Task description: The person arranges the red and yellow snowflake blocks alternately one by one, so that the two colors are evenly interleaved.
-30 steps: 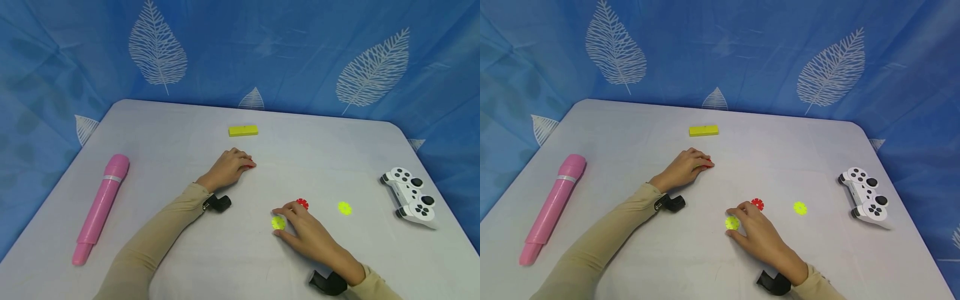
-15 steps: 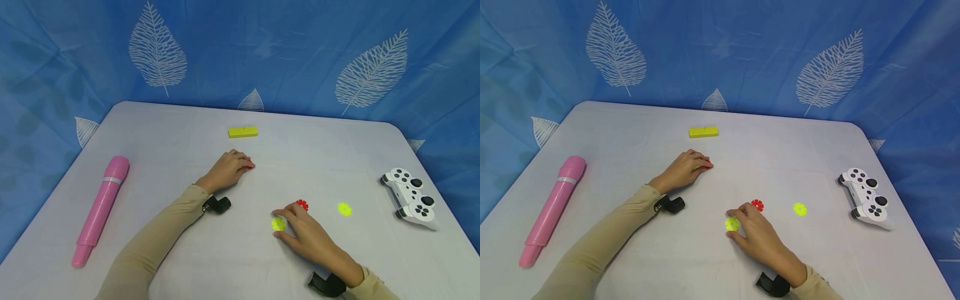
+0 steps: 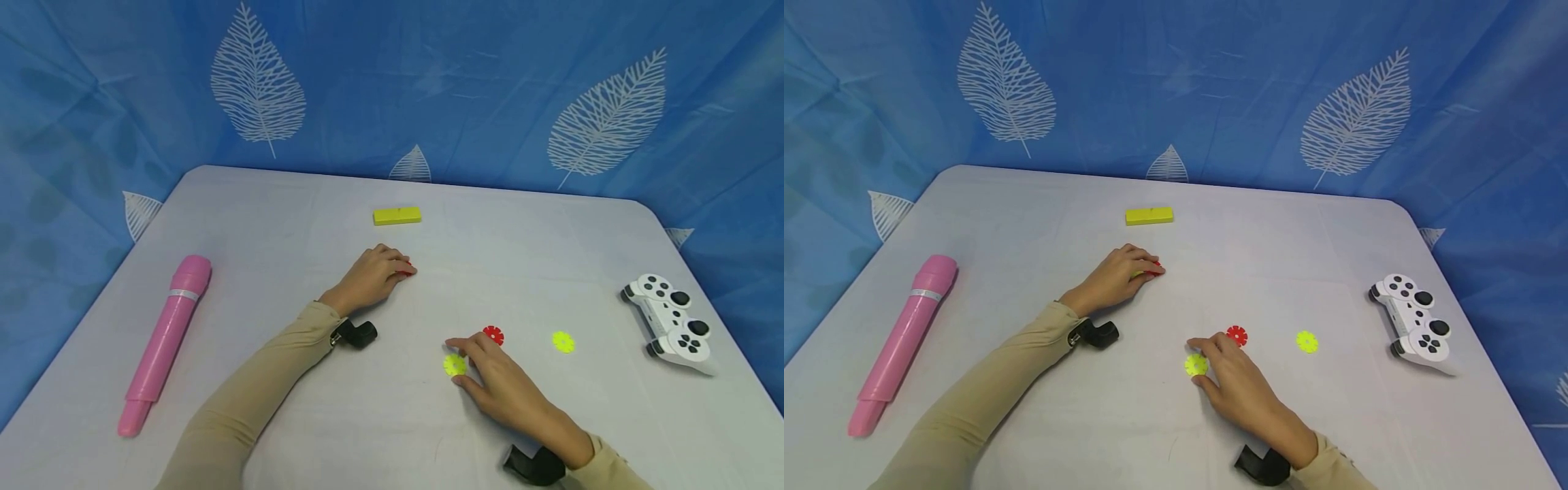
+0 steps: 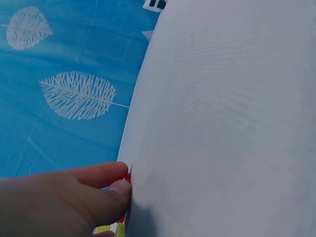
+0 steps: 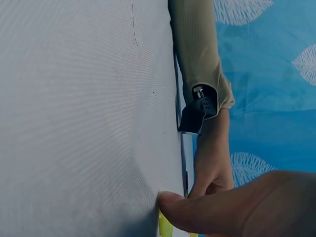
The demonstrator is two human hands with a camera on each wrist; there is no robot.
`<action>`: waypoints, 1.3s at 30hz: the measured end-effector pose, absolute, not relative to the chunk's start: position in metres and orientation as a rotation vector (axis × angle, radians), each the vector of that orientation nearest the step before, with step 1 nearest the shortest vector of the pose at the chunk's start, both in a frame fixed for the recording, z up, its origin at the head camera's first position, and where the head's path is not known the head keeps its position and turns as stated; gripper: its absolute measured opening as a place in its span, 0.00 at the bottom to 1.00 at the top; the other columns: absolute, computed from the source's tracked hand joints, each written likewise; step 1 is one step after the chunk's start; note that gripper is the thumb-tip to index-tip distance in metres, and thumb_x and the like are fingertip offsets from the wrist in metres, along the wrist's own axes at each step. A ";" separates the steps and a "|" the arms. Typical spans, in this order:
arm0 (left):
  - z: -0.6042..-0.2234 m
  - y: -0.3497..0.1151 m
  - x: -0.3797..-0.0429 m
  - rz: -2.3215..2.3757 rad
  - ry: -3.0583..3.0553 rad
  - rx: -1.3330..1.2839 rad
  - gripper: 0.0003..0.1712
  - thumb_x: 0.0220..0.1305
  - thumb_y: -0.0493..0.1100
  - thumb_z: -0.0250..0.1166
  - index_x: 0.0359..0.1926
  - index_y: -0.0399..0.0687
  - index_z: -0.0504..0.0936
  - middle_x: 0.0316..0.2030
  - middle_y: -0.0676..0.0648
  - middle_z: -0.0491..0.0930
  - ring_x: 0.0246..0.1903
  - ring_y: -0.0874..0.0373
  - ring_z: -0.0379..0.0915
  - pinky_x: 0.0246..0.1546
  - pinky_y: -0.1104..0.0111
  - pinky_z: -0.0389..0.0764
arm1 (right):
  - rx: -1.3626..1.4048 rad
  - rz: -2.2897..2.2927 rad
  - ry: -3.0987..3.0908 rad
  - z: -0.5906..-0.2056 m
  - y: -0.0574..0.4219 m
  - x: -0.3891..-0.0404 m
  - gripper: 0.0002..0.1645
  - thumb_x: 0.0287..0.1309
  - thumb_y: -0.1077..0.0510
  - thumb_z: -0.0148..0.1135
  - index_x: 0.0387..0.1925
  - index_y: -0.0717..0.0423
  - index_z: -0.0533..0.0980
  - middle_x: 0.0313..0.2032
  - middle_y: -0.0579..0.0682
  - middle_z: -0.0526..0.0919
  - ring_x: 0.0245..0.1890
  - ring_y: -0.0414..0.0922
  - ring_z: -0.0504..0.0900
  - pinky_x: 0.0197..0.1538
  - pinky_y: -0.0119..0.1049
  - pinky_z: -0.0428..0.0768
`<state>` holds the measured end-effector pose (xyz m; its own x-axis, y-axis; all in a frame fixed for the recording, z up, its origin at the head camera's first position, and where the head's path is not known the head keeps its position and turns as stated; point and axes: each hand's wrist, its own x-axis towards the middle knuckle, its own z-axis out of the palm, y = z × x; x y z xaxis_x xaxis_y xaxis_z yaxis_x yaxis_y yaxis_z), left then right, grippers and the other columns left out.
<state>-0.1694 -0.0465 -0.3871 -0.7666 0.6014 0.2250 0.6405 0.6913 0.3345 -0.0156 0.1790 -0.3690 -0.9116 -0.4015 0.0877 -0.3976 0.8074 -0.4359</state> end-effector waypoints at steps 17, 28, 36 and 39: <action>-0.388 -0.047 -0.171 -0.590 -2.795 -1.020 0.12 0.61 0.42 0.59 0.45 0.57 0.83 0.46 0.52 0.79 0.47 0.56 0.69 0.44 0.63 0.71 | -0.569 -0.911 2.879 -0.371 0.176 -0.019 0.27 0.41 0.66 0.69 0.47 0.51 0.75 0.33 0.41 0.70 0.32 0.34 0.69 0.37 0.26 0.73; -0.388 -0.048 -0.171 -0.593 -2.799 -1.018 0.12 0.61 0.42 0.59 0.45 0.57 0.83 0.46 0.52 0.79 0.48 0.56 0.69 0.45 0.63 0.71 | -0.750 -0.989 2.838 -0.375 0.177 -0.021 0.24 0.42 0.69 0.67 0.42 0.46 0.78 0.38 0.41 0.73 0.33 0.34 0.70 0.36 0.26 0.72; -0.388 -0.048 -0.171 -0.610 -2.797 -1.026 0.12 0.61 0.41 0.59 0.44 0.56 0.83 0.46 0.52 0.79 0.48 0.55 0.69 0.45 0.63 0.71 | -0.925 -0.976 2.794 -0.377 0.178 -0.020 0.23 0.46 0.72 0.61 0.40 0.43 0.79 0.37 0.40 0.72 0.37 0.34 0.70 0.38 0.27 0.72; -0.388 -0.048 -0.171 -0.619 -2.798 -1.027 0.12 0.61 0.41 0.59 0.44 0.56 0.83 0.46 0.51 0.79 0.48 0.55 0.69 0.45 0.62 0.71 | -0.987 -0.982 2.786 -0.378 0.178 -0.019 0.23 0.47 0.74 0.59 0.40 0.45 0.79 0.36 0.41 0.72 0.35 0.34 0.69 0.37 0.26 0.70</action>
